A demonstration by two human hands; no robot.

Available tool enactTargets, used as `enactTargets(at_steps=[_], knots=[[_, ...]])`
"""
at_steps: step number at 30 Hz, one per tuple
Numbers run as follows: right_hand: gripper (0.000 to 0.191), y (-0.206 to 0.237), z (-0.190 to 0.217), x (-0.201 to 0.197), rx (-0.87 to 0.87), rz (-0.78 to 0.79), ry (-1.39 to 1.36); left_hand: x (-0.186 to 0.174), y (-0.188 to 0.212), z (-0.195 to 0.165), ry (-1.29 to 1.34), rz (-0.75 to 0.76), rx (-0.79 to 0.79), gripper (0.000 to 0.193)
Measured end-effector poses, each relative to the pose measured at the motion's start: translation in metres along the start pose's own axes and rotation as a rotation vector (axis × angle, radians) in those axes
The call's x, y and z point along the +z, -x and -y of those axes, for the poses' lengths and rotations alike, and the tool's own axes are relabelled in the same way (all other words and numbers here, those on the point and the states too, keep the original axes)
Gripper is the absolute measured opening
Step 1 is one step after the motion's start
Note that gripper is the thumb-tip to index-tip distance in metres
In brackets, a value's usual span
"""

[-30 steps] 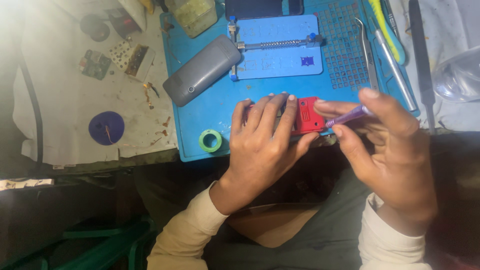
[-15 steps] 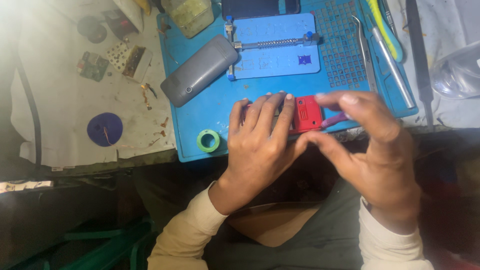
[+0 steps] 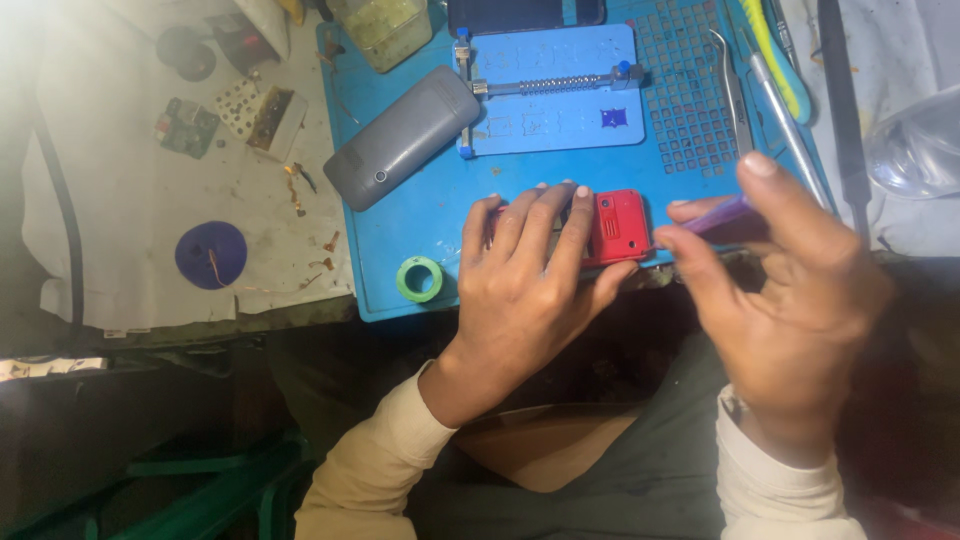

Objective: The person squeezes adhesive from a tube, then uses a screwdriver to unscrew the back cover of a red mobile phone on a repair mat. They pry the cover open, work on the internal components with the screwdriver, and set the phone aside at the end.

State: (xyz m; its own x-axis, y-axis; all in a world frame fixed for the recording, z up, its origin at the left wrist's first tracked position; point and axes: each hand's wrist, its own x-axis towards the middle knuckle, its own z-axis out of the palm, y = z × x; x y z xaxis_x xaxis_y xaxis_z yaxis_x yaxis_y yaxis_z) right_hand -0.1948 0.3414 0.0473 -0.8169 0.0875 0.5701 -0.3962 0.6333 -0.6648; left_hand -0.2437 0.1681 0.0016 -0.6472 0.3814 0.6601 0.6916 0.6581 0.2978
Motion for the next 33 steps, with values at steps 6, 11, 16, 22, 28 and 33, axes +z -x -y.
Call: enactTargets(at_steps=[6, 11, 16, 22, 28, 33], knots=[[0.058, 0.002, -0.001, -0.007, 0.026, 0.094, -0.2, 0.001, 0.0, -0.001, -0.003, -0.007, -0.003, 0.059], [0.062, 0.006, -0.008, -0.003, -0.025, 0.106, -0.093, 0.001, 0.0, -0.001, -0.012, -0.003, -0.001, 0.059], [0.061, 0.005, -0.008, 0.0, 0.008, 0.134, -0.271, 0.0, 0.001, -0.001, -0.011, 0.0, -0.001, 0.058], [0.065, 0.004, -0.007, 0.003, 0.002, 0.106, -0.106, 0.001, 0.001, 0.0, -0.018, -0.007, 0.003, 0.058], [0.061, 0.003, -0.005, 0.002, -0.031, 0.144, -0.237, 0.0, 0.001, -0.001, -0.015, -0.003, -0.002, 0.058], [0.064, 0.001, -0.003, 0.003, -0.052, 0.071, -0.059, 0.0, 0.0, -0.001, -0.013, -0.007, -0.001, 0.058]])
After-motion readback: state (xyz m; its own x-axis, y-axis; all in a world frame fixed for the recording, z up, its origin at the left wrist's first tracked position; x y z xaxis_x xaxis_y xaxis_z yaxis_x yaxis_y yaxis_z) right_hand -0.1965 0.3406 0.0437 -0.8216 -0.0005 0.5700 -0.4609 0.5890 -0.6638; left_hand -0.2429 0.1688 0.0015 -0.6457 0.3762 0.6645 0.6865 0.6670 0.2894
